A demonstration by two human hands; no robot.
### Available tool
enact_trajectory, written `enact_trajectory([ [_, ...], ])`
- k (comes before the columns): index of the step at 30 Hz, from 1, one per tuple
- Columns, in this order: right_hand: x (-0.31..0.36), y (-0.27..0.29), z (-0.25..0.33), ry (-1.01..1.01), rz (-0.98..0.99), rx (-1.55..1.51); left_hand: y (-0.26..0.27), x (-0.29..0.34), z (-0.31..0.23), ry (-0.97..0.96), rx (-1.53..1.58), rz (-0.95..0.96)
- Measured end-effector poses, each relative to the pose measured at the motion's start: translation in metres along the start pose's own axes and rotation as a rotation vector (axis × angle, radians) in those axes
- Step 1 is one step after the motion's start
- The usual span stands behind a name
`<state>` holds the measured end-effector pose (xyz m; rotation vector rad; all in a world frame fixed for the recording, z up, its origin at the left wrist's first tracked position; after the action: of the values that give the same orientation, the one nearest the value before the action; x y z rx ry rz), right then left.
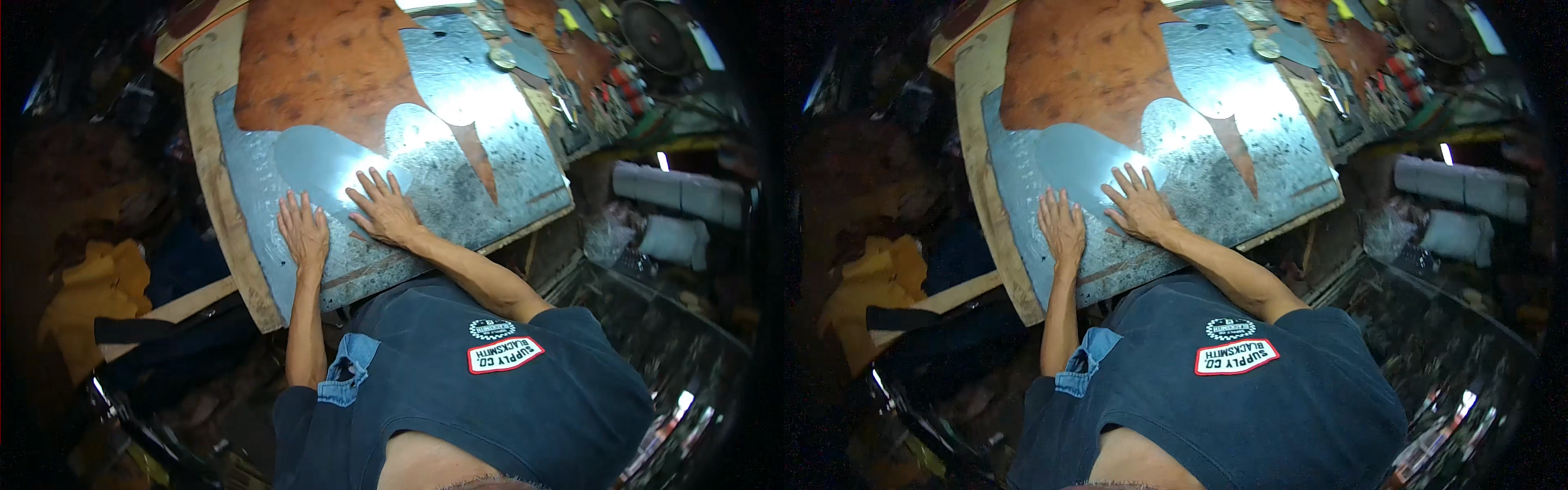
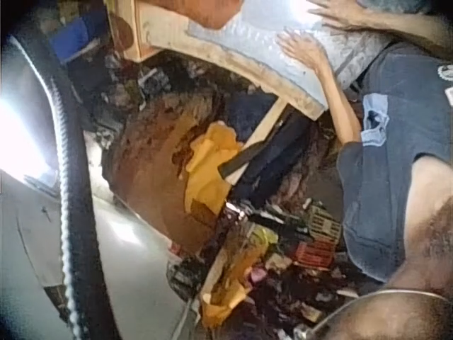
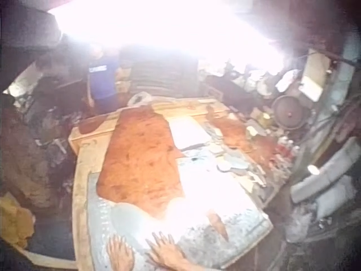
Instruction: Cutting out leather patterns for shoe components using a hand tool.
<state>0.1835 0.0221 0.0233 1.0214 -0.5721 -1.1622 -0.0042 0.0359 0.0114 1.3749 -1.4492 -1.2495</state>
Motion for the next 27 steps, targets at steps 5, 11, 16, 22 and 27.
enact_trajectory([
  [5, 0.005, 0.007, 0.000, -0.007, -0.049, 0.062, -0.002, 0.000, -0.005, -0.050, 0.072, -0.033],
  [11, 0.027, 0.015, -0.009, -0.181, -0.157, 0.005, -0.001, 0.001, 0.004, -0.100, 0.097, -0.076],
  [16, 0.084, 0.057, -0.061, -0.456, -0.380, 0.349, -0.003, 0.002, 0.006, -0.116, 0.091, -0.039],
  [22, 0.110, 0.101, -0.145, -0.702, -0.399, 0.301, -0.003, 0.004, 0.002, -0.162, 0.092, -0.030],
  [27, 0.092, 0.113, -0.167, -0.767, -0.306, 0.377, -0.001, 0.006, 0.002, -0.155, 0.111, -0.029],
])
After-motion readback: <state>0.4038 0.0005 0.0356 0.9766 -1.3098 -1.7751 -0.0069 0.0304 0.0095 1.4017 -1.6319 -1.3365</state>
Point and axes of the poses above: each hand's wrist, its own x-axis away from the middle knuckle, its own y-axis out of the back of the hand, z = x × y, the point moved 4 cm from there along -x, towards the middle knuckle, and after that the axes turned 4 degrees about -x, right-handed, at the moved point
